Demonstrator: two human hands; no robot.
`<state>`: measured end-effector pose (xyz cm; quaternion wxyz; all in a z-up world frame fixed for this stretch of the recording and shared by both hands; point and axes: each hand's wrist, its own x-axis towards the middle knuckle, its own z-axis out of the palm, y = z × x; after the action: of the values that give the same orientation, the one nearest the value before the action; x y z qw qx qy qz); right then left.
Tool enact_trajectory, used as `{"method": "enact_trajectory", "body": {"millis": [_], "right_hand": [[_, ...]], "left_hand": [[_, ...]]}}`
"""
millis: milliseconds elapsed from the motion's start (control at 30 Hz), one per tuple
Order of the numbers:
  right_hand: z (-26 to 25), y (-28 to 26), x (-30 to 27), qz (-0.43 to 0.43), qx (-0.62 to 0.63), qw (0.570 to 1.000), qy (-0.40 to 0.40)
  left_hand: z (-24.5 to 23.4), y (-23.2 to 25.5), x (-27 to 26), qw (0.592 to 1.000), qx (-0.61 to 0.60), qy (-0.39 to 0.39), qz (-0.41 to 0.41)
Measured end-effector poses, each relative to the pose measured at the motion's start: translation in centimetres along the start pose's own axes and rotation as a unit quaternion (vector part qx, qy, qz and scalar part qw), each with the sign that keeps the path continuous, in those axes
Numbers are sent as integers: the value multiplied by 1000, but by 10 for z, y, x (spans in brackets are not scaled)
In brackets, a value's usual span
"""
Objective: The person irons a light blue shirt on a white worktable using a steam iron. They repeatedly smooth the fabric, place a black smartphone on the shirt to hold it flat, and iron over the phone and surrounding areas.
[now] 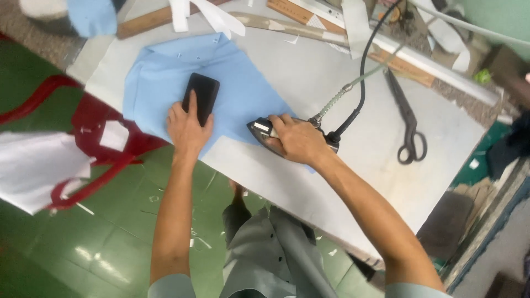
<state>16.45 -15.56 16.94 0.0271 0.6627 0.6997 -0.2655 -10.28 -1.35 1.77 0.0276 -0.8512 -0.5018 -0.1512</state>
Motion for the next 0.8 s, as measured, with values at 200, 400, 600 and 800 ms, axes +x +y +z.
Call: {"method": "enact_trajectory", "body": {"millis": [200,400,600,800], "right_hand": [[47,21,15,-11,-36,999,37],[48,22,5,-17,-44,998,43],[45,19,3,-5,-79,996,26],[82,36,13,-18,-109,986,126]], "left_hand": [[12,27,-38,991,56,87,-86],[11,31,-39,991,29,67,-111],[17,-2,-12,990,50,51,-122],[10,-26,13,992,13,12,-127]]}}
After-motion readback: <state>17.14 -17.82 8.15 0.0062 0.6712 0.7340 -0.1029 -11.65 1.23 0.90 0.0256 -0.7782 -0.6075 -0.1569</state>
